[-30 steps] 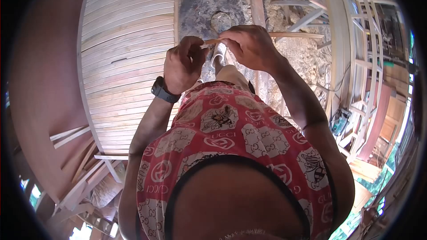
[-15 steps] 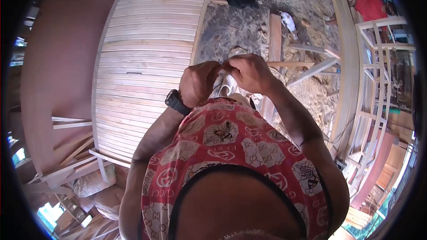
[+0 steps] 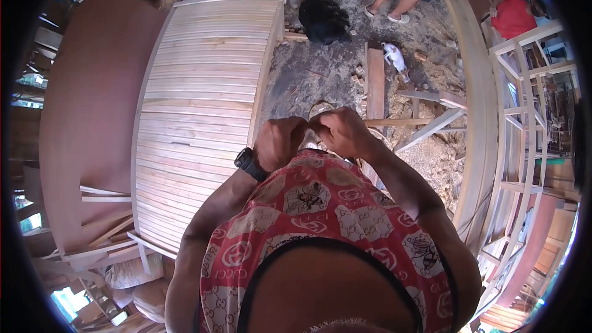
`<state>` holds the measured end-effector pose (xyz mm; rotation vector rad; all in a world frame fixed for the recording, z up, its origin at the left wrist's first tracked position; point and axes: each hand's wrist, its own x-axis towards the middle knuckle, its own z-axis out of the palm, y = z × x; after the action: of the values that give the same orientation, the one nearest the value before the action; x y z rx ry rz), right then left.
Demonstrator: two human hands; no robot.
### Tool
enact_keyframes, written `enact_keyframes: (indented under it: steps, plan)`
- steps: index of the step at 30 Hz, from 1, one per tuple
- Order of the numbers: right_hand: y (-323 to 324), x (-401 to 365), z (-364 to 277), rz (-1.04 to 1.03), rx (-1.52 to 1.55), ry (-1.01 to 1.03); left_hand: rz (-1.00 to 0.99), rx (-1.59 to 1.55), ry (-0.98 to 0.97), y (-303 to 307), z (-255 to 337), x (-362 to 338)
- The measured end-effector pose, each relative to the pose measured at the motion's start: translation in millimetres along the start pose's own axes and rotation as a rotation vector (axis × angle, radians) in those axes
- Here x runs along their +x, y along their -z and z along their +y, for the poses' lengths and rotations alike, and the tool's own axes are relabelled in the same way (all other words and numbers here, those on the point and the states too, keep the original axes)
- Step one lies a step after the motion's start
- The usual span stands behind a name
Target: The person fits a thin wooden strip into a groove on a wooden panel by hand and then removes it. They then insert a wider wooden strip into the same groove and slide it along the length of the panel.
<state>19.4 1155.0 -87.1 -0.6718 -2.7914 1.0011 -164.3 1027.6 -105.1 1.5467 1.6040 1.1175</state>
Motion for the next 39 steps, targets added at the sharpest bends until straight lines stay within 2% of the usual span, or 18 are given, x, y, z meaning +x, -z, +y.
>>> enact_keyframes:
  steps: [5,8,10,15,17,20,26,29,31,39]
  plan:
    - [13,-7,32,0.010,0.012,0.054,-0.001,0.027,-0.017,-25,1,26]
    - [24,-10,42,0.074,0.028,0.045,0.026,0.028,-0.032,-33,7,39]
    - [31,-9,44,0.073,0.094,-0.033,0.019,0.021,-0.029,-37,9,49]
    - [37,-13,59,0.105,0.087,-0.023,-0.069,0.083,-0.090,-43,0,72]
    - [36,-14,66,0.177,0.084,0.014,-0.048,0.100,-0.098,-47,0,81]
    - [44,-13,66,0.187,0.099,-0.052,-0.032,0.098,-0.138,-48,5,94]
    - [47,-14,75,0.152,0.163,-0.093,-0.093,0.103,-0.204,-44,3,104]
    - [45,-11,70,0.112,0.102,-0.138,-0.100,0.087,-0.245,-42,-6,106]
    - [34,-10,73,0.122,0.065,-0.116,-0.191,0.200,-0.225,-38,-10,105]
    - [21,-11,67,0.147,0.080,-0.090,-0.094,0.132,-0.237,-39,-9,88]
